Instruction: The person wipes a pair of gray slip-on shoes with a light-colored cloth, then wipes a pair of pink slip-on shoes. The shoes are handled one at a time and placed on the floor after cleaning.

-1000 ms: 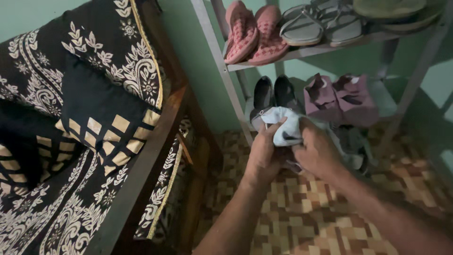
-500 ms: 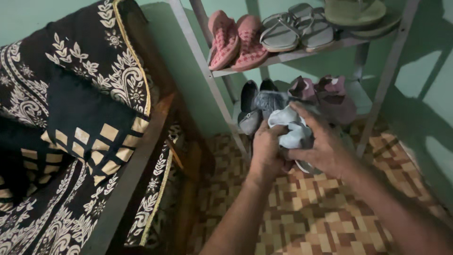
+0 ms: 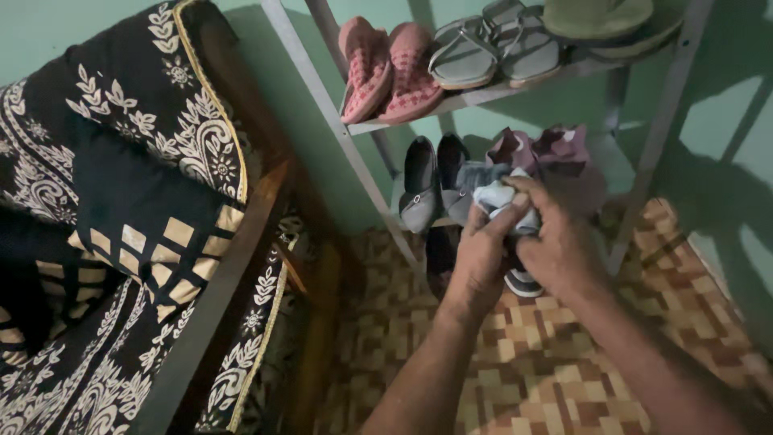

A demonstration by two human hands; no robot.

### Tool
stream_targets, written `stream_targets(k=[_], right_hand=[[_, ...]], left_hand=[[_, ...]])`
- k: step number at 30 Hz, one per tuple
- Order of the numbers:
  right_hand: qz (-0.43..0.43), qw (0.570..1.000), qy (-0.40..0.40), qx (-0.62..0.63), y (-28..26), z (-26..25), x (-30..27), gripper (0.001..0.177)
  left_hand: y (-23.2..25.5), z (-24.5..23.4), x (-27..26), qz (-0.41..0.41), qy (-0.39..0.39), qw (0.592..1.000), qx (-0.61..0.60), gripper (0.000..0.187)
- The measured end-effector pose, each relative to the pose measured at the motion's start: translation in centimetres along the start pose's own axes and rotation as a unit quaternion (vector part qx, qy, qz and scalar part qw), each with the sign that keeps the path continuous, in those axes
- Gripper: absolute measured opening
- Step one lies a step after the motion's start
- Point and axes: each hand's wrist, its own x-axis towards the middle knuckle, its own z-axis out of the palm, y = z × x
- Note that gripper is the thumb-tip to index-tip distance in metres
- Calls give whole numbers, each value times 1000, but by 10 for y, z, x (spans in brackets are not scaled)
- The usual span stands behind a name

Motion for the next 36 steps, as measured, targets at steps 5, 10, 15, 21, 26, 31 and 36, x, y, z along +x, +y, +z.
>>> stream_targets(k=[5,10,15,21,26,31,36], right_hand=[[-143,987,-42,54,0,-7,11,77],[-231,973,-10,-22,-3,-26,14,109],[-201,978,-43,14,0,-27,11,94],[-180,978,92,-47,14,-19,17,69],[-150,988,-20,-28,11,-24,19,88],[-191,980,-40,-33,10,-22,19,99],[-51,998,-31,18,38,-4,24,67]], left_hand=[[-2,-10,18,14,74,995,65,26],[17,-5,15,-35,112,972,205,23],[25,3,14,-7,33,963,267,33],[5,6,15,34,30,988,150,47],[-1,4,18,-29,19,996,86,38],[10,4,21,-44,87,988,119,34],[5,-27,33,-88,11,984,156,22]])
